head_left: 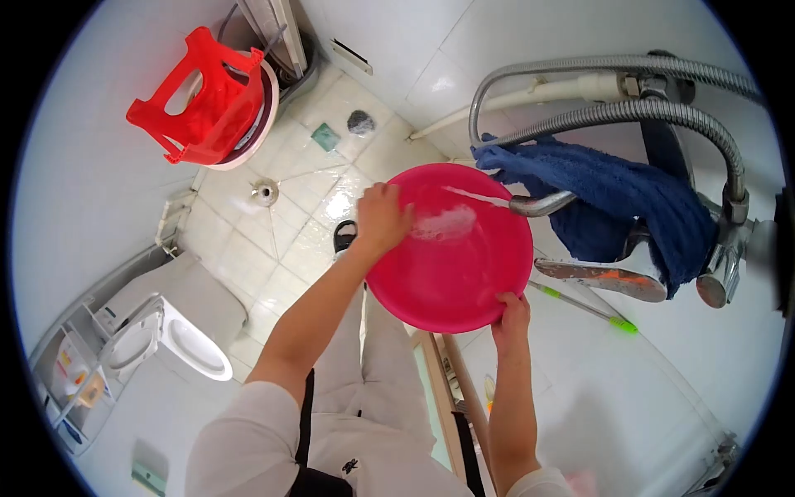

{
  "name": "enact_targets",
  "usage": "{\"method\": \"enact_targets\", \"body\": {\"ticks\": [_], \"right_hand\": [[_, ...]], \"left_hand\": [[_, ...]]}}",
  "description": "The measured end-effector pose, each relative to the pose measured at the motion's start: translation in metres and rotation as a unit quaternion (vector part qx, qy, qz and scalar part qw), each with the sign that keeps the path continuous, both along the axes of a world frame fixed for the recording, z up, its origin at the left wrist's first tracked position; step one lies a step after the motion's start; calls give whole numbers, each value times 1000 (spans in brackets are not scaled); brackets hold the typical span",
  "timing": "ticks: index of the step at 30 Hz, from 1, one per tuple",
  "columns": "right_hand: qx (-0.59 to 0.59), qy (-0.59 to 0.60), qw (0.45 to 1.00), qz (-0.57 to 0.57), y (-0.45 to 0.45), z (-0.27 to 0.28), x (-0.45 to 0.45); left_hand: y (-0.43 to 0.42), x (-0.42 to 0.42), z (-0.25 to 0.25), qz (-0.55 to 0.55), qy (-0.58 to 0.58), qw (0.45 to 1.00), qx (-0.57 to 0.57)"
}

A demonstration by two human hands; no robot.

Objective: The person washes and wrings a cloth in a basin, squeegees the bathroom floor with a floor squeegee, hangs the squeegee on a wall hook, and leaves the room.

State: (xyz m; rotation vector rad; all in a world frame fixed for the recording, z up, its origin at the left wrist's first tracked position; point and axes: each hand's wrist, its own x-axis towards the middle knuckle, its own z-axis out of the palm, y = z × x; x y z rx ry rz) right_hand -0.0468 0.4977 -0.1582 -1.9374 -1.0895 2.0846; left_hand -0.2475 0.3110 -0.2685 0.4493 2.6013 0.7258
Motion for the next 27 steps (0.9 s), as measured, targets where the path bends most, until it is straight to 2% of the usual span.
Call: {"method": "enact_targets", "body": {"ticks": [1,4,6,7,10,13,15,16,17,19,20,21,24,25,27], "right_hand": [[-21,20,1000,-7,3,-14,9],[-109,73,991,-20,5,-61,29],[-131,111,985,3,5,-105,44],[-141,127,982,13,4,-120,51],[-84,110,985,102,-1,-153,34],[-6,25,970,243,10,-176,11],[134,78,946,284,19,-183,-12],[203,103,925,305,21,-177,-21],[240,78,910,329,23,-169,-28],[313,28,871,378,23,-133,-50],[307,17,871,383,22,-120,-56],[300,6,872,387,21,-109,-60],[256,0,887,383,16,-83,-72],[237,3,896,377,10,-74,-79],[182,-31,912,366,-6,-51,-103]], "left_hand": [[-22,-1,7,7,40,999,22],[-73,10,13,100,10,993,-64],[-96,4,20,92,-218,971,32],[-103,5,22,86,-331,936,79],[-117,20,11,123,-281,939,155],[-131,27,-26,146,-239,938,206],[-132,31,-73,197,-223,925,237],[-128,28,-81,225,-216,915,255],[-124,26,-88,223,-235,919,225],[-112,32,-128,304,-322,856,267],[-105,39,-142,343,-363,817,287],[-96,41,-133,371,-394,776,325],[-94,67,-190,327,-382,836,218],[-93,73,-185,311,-386,840,221],[-90,76,-158,270,-483,824,118]]}}
